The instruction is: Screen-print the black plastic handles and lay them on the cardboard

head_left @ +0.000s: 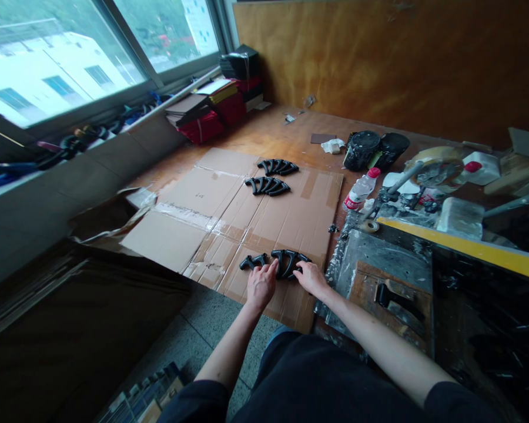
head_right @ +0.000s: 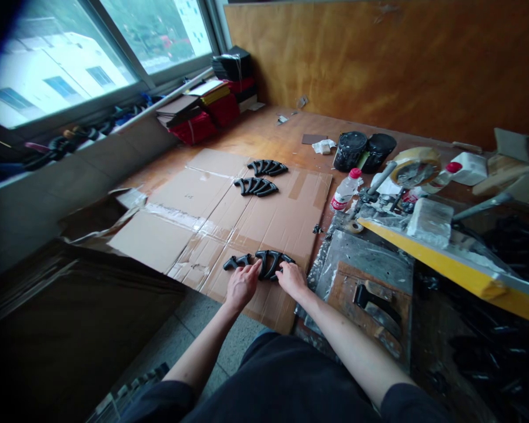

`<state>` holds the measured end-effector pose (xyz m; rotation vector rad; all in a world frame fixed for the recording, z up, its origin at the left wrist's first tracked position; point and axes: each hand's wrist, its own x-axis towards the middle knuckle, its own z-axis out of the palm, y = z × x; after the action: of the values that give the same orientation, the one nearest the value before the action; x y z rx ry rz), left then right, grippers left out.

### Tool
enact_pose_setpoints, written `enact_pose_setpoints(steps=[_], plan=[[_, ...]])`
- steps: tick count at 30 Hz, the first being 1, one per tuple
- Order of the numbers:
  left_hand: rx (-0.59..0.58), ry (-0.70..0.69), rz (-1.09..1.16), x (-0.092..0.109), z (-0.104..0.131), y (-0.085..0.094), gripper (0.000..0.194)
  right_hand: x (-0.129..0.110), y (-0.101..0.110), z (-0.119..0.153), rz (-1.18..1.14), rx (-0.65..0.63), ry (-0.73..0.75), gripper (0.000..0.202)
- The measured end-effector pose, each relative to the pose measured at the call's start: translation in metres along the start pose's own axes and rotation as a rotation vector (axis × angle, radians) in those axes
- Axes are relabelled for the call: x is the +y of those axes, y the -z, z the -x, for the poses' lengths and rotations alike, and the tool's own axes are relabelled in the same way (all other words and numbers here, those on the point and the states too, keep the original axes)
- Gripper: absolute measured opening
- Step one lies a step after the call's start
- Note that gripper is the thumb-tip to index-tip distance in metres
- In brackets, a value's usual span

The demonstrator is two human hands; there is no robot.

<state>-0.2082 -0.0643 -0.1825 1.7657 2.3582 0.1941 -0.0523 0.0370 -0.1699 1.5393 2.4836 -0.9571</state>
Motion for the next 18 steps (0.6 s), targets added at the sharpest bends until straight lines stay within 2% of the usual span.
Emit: enact_pose_setpoints(steps=[6,9,11,14,16,18], plan=[[-0.028,-0.145,0.034,-0.002,-0.007,-0.001,0.046,0.001,-0.001,0.000,0.003,-0.004,-0.003,0.033],[0.027,-0.175,0.090,-0.010,-0.001,-0.005,0.046,0.002,-0.002,0.000,-0.005,-0.001,-0.005,0.034],[0.122,-0.086,0.114,-0.014,0.004,-0.007,0.043,0.003,-0.002,0.000,-0.013,0.000,-0.007,0.033],[0.227,0.209,0.160,-0.018,0.006,-0.009,0.041,0.003,-0.002,-0.001,-0.021,-0.002,-0.008,0.032],[0.200,0.336,0.211,-0.020,0.003,-0.010,0.039,0.004,-0.003,-0.001,-0.024,-0.002,-0.008,0.032],[0.150,0.364,0.248,-0.023,-0.001,-0.010,0.034,0.004,-0.003,-0.002,-0.026,-0.001,-0.007,0.033]])
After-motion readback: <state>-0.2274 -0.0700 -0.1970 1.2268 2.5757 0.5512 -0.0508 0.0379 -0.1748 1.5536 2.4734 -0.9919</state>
